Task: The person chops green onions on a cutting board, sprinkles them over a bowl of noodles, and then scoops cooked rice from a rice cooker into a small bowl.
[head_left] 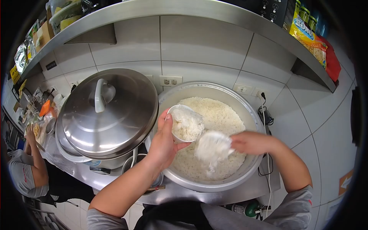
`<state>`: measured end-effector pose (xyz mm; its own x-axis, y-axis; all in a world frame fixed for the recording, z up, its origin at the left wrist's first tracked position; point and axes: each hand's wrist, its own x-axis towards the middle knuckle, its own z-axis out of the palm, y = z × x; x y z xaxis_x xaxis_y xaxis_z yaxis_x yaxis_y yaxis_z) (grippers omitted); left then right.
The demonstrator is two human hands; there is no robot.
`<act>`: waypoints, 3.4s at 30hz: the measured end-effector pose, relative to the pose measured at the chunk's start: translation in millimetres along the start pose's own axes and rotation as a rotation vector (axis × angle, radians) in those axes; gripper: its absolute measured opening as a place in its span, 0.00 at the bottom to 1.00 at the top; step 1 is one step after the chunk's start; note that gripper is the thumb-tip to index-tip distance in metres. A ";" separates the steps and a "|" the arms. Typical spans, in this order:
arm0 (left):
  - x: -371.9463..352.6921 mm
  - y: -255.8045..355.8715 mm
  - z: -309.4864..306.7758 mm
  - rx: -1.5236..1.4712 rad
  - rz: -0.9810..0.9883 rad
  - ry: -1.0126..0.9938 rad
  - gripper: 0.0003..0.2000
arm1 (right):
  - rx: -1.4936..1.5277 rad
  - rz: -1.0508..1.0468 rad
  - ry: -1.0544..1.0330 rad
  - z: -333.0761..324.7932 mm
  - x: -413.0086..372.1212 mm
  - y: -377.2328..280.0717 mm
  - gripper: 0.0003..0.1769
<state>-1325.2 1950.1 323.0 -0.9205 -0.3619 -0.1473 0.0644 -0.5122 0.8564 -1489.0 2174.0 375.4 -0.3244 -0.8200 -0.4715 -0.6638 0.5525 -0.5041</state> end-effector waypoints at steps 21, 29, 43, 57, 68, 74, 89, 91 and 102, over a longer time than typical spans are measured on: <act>7.8 -10.3 16.1 -0.049 -0.100 0.037 0.26 | -0.809 -0.336 0.951 25.5 -1.1 -37.1 0.38; -4.2 -9.0 16.1 0.097 -0.074 -0.013 0.27 | -0.496 -0.227 0.935 2.2 13.6 -22.0 0.35; -3.8 -14.7 18.9 -0.147 0.086 -0.114 0.25 | 0.789 0.048 0.257 29.6 18.4 -9.2 0.19; -10.5 -14.3 23.2 -0.155 0.055 0.092 0.29 | -0.487 0.360 0.716 0.4 56.0 65.2 0.19; -10.7 -7.0 7.2 -0.212 0.064 -0.020 0.32 | -0.448 0.088 -0.130 75.2 22.8 7.5 0.21; -8.5 -10.2 7.9 -0.162 0.079 0.005 0.34 | -0.255 0.159 -0.322 24.8 29.1 33.2 0.26; -10.7 -21.7 10.9 -0.189 0.008 -0.050 0.39 | -0.600 -0.178 0.906 58.1 27.6 -38.3 0.23; -14.8 -21.0 13.0 -0.167 0.030 -0.055 0.39 | -0.255 -0.314 1.018 28.4 26.7 -23.2 0.23; -23.0 -16.0 16.4 -0.147 0.010 -0.138 0.39 | -0.552 -0.402 1.091 22.2 16.9 -34.7 0.21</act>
<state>-1311.4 1979.4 320.8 -0.9629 -0.2627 -0.0612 0.1201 -0.6207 0.7748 -1456.5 2144.3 368.8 -0.2445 -0.7556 0.6077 -0.9475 0.3194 0.0158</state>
